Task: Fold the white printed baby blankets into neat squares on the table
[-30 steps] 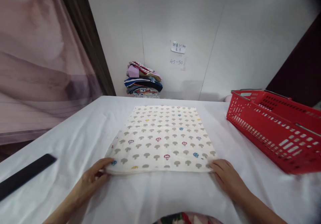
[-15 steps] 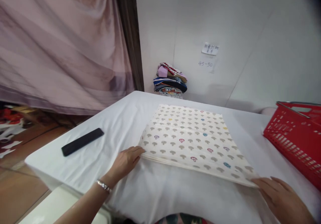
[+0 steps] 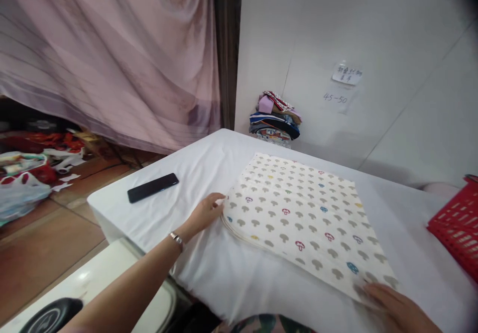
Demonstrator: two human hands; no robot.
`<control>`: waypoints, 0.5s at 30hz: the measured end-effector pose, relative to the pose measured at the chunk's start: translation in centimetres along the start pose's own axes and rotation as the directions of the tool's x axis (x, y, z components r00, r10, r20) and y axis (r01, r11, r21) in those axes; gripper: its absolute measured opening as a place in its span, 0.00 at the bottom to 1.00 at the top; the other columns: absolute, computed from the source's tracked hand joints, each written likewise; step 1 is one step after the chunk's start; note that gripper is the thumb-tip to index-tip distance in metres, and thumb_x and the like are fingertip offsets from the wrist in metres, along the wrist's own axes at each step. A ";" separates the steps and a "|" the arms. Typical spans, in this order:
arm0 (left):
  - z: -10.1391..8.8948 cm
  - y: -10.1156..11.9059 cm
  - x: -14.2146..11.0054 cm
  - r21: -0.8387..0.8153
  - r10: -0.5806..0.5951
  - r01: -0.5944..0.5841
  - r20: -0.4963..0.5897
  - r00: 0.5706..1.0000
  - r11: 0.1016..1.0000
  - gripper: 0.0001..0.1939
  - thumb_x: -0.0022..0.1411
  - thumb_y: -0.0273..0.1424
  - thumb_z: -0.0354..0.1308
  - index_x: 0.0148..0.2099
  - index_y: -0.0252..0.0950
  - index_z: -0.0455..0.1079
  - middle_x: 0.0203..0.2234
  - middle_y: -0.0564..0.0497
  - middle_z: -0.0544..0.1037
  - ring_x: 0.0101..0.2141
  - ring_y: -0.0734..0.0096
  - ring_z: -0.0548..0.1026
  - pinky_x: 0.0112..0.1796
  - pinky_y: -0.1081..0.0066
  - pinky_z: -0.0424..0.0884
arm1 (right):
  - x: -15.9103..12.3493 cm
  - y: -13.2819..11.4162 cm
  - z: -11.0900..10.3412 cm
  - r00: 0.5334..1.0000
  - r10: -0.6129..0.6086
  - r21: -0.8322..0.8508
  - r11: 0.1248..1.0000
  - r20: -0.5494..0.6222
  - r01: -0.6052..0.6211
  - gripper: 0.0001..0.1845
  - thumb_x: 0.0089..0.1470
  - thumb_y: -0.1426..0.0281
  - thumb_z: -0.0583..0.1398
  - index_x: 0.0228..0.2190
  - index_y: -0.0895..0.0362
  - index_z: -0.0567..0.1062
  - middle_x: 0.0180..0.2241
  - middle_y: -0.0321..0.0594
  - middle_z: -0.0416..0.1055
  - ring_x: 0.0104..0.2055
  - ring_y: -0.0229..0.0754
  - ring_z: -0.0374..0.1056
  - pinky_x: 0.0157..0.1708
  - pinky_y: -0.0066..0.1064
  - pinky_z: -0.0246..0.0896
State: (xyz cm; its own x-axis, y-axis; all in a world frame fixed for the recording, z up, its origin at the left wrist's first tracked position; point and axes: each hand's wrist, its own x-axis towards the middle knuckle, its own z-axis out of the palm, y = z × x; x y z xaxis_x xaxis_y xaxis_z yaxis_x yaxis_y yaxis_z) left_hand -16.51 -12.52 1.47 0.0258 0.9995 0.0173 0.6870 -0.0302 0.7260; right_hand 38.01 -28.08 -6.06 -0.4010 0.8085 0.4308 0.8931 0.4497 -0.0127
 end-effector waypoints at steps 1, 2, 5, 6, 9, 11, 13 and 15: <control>0.2 0.1 0.9 0.006 -0.073 0.073 -0.033 0.997 0.997 0.21 0.57 0.36 0.51 0.52 0.37 0.68 0.48 0.46 0.73 0.40 0.65 0.74 0.42 0.69 0.68 | 1.4 -1.2 -0.3 0.999 0.008 0.047 0.999 0.034 -0.009 0.31 0.49 0.69 0.52 0.52 0.26 0.62 0.41 0.31 0.76 0.40 0.51 0.74 0.31 0.43 0.76; 0.4 0.3 1.8 0.010 -0.133 0.133 -0.049 0.990 0.991 0.22 0.58 0.38 0.51 0.52 0.35 0.68 0.46 0.45 0.74 0.42 0.63 0.73 0.44 0.68 0.67 | 2.9 -2.3 -0.6 0.998 0.018 0.086 0.996 0.052 -0.023 0.26 0.51 0.67 0.53 0.50 0.28 0.66 0.42 0.29 0.76 0.41 0.51 0.74 0.33 0.42 0.76; 1.1 1.3 4.5 -0.009 -0.211 0.211 -0.029 0.977 0.978 0.21 0.60 0.39 0.49 0.50 0.33 0.69 0.42 0.43 0.77 0.44 0.61 0.73 0.44 0.69 0.66 | 7.1 -5.5 -0.8 0.992 0.049 0.162 0.985 0.114 -0.067 0.16 0.54 0.64 0.54 0.43 0.38 0.74 0.44 0.33 0.75 0.44 0.50 0.72 0.39 0.38 0.75; 1.4 1.6 5.4 -0.020 -0.222 0.221 -0.018 0.975 0.975 0.20 0.60 0.39 0.49 0.48 0.33 0.70 0.39 0.43 0.77 0.42 0.61 0.74 0.42 0.69 0.66 | 8.4 -6.3 -0.7 0.990 0.049 0.177 0.981 0.134 -0.073 0.14 0.55 0.64 0.54 0.41 0.41 0.75 0.44 0.34 0.75 0.45 0.50 0.72 0.40 0.38 0.74; 2.0 2.4 7.7 -0.035 -0.267 0.267 0.006 0.964 0.963 0.19 0.61 0.40 0.46 0.41 0.31 0.72 0.31 0.42 0.78 0.34 0.62 0.76 0.35 0.69 0.67 | 11.7 -7.9 -0.3 0.976 0.016 0.229 0.971 0.215 -0.066 0.13 0.56 0.65 0.53 0.41 0.46 0.75 0.45 0.37 0.74 0.46 0.49 0.71 0.43 0.37 0.72; 2.3 2.8 8.9 -0.034 -0.304 0.304 0.018 0.953 0.952 0.20 0.62 0.40 0.46 0.37 0.30 0.72 0.28 0.41 0.78 0.32 0.61 0.76 0.33 0.69 0.67 | 13.4 -8.5 -0.1 0.966 -0.019 0.265 0.963 0.257 -0.052 0.14 0.57 0.67 0.52 0.40 0.48 0.75 0.45 0.38 0.74 0.47 0.48 0.71 0.45 0.37 0.70; 2.6 3.0 10.0 -0.030 -0.337 0.338 0.032 0.941 0.941 0.21 0.62 0.40 0.45 0.35 0.29 0.72 0.28 0.39 0.77 0.31 0.60 0.76 0.31 0.69 0.66 | 14.8 -8.9 0.1 0.962 -0.027 0.290 0.955 0.272 -0.055 0.14 0.58 0.67 0.51 0.40 0.50 0.75 0.45 0.40 0.74 0.47 0.48 0.70 0.45 0.38 0.70; 2.8 3.1 10.8 -0.023 -0.354 0.356 0.050 0.934 0.934 0.21 0.62 0.40 0.45 0.35 0.28 0.71 0.30 0.37 0.77 0.31 0.60 0.76 0.30 0.69 0.66 | 15.8 -9.1 0.3 0.960 -0.003 0.302 0.949 0.279 -0.085 0.15 0.59 0.66 0.50 0.40 0.51 0.75 0.45 0.41 0.74 0.47 0.48 0.70 0.45 0.39 0.70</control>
State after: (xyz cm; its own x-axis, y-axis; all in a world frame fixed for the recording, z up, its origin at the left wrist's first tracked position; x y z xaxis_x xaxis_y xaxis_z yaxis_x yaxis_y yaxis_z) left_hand -12.09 -1.85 2.00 -0.1833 0.9437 -0.2755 0.6340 0.3276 0.7005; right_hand 23.45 -19.30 0.63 -0.4443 0.8811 0.1618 0.8204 0.4728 -0.3215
